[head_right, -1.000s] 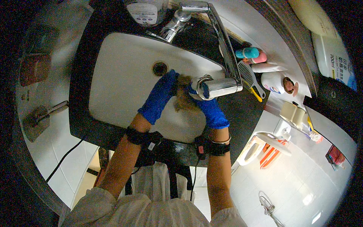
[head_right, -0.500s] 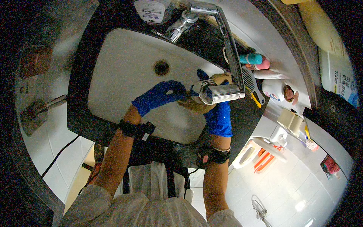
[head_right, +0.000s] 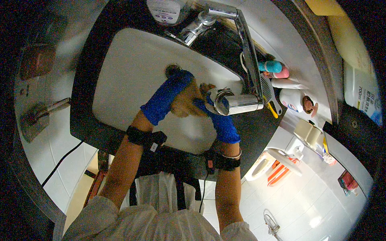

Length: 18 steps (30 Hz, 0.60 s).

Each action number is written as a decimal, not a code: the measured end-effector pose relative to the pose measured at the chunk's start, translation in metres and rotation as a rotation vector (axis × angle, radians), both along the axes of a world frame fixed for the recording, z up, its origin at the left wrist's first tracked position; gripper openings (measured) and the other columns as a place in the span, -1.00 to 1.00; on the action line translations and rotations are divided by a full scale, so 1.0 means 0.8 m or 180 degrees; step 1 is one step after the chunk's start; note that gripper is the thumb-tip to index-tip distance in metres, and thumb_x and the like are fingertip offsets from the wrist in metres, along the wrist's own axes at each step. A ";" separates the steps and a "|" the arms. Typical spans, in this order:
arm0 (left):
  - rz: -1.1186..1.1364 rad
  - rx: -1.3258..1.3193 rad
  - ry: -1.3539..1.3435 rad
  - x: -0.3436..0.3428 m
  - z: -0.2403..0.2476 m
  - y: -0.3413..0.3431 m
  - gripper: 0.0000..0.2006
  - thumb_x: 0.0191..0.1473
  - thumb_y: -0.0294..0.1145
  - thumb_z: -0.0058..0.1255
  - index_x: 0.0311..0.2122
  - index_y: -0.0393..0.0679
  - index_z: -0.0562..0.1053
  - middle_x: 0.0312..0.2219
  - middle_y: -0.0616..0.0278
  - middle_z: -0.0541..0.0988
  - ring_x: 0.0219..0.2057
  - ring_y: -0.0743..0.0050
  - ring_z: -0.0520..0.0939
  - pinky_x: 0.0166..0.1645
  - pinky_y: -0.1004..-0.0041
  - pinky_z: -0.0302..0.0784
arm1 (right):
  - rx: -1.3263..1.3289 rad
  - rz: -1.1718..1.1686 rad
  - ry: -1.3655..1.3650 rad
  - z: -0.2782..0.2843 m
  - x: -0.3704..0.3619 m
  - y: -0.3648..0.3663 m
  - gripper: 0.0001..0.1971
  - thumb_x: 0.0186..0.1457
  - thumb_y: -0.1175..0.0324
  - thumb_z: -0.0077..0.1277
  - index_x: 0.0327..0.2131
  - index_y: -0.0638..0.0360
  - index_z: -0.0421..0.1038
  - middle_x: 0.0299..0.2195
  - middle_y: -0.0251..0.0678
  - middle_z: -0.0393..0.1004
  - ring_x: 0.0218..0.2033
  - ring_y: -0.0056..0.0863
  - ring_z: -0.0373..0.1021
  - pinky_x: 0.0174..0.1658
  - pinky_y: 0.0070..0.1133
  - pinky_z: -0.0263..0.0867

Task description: The person rearranges various toiletries and hygiene products inside a bathroom cabinet shelf, handles items individually, and then washes and wrings out a cloth in the sink to wipe the countertop surface.

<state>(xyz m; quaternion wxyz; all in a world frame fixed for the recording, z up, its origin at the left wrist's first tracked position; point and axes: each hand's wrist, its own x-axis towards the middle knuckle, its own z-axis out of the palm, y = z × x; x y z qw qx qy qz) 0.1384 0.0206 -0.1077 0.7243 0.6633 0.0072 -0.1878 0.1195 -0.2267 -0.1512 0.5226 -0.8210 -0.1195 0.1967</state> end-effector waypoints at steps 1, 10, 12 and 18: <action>0.0259 -0.0722 0.0662 0.000 0.007 -0.004 -0.63 0.24 -0.30 -0.33 0.06 -0.29 0.26 0.03 0.11 0.35 0.07 0.35 0.35 0.20 0.43 0.15 | -0.0832 0.0541 -0.0835 0.005 0.001 0.000 -0.73 0.18 0.41 -0.15 -0.05 0.24 0.28 -0.16 -0.25 0.37 -0.21 -0.44 0.34 -0.18 -0.51 0.35; 0.0934 -0.1485 0.0752 -0.021 -0.094 -0.070 -0.52 0.17 0.00 -0.22 -0.04 -0.25 0.37 -0.20 0.09 0.49 -0.19 0.43 0.48 -0.11 0.47 0.42 | 0.1681 -0.1764 0.0633 0.006 -0.013 0.079 -0.59 0.12 0.46 -0.03 0.04 0.20 0.17 -0.07 -0.24 0.33 -0.09 -0.51 0.30 -0.03 -0.56 0.29; 0.0950 -0.1019 -0.0343 -0.015 -0.072 -0.092 -0.47 0.16 0.09 -0.25 -0.09 -0.24 0.41 -0.28 0.08 0.52 -0.26 0.43 0.51 -0.18 0.46 0.45 | 0.1270 -0.1694 0.0465 0.023 0.004 0.105 -0.59 0.14 0.44 -0.06 0.06 0.19 0.13 -0.05 -0.26 0.29 -0.09 -0.53 0.27 -0.05 -0.59 0.29; -0.0295 0.1671 -0.1386 -0.007 -0.079 -0.079 -0.56 -0.04 -0.33 -0.02 0.01 -0.11 0.31 -0.08 0.03 0.44 -0.05 0.08 0.44 0.08 0.32 0.29 | 0.0052 -0.1598 -0.0144 0.001 0.009 0.112 -0.52 0.15 0.44 -0.09 0.12 0.20 0.04 0.00 -0.26 0.25 -0.04 -0.46 0.24 0.04 -0.56 0.19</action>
